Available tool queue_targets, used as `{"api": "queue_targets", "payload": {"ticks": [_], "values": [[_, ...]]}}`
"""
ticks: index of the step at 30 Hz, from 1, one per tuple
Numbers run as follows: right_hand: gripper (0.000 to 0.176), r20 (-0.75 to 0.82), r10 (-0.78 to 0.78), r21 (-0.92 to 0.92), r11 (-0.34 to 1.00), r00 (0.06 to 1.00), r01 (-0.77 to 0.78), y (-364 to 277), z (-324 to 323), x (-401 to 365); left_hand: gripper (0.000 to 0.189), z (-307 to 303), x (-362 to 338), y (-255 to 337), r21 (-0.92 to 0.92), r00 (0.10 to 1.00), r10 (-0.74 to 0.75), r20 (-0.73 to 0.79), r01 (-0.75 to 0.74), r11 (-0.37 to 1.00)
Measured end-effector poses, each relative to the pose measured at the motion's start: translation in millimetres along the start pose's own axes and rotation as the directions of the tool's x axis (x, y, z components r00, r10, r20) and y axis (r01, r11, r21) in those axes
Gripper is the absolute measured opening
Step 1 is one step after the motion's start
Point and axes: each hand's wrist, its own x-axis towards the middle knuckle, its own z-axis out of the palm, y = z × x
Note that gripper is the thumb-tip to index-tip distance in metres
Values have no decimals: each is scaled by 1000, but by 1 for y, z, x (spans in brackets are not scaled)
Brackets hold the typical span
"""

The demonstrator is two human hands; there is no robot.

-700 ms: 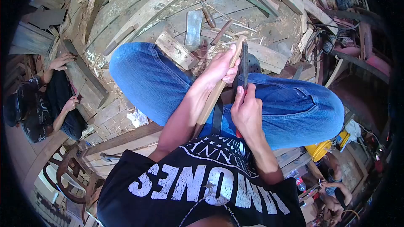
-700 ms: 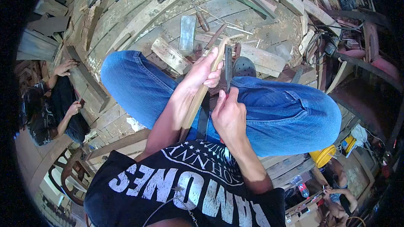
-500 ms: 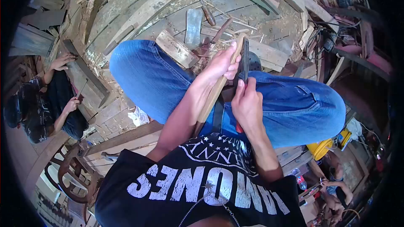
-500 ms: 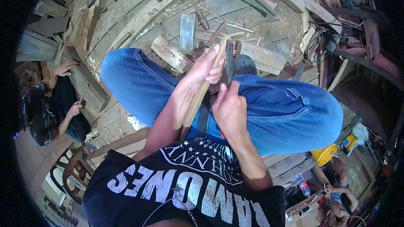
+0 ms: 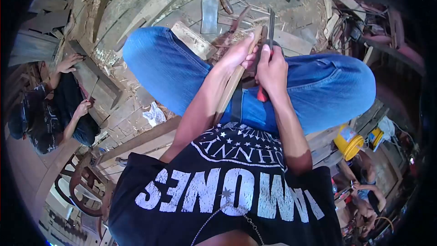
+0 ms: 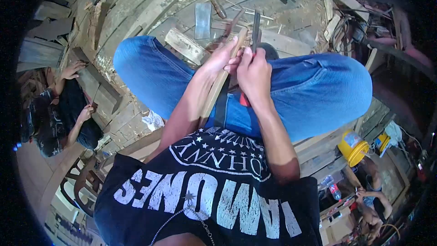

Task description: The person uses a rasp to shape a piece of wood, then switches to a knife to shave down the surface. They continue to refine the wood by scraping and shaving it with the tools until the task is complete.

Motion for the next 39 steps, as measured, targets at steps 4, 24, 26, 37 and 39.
{"api": "queue_targets", "payload": {"ticks": [4,24,26,37,39], "values": [[20,109,73,195,976,991,-94,11,-2,-13,46,16,-21,24,-48,996,31,-80,-35,998],[34,166,-227,-131,960,960,250,17,17,6,55,-15,-22,64,262,949,262,-176,-211,942],[39,185,-268,-256,916,945,310,17,22,13,53,-22,-13,66,205,955,221,-198,-180,962],[47,444,54,-430,889,894,160,-11,34,36,59,-57,35,53,604,825,255,-505,126,787],[44,432,-72,-488,820,899,300,6,52,42,59,-66,56,41,551,810,242,-534,116,826]]}}
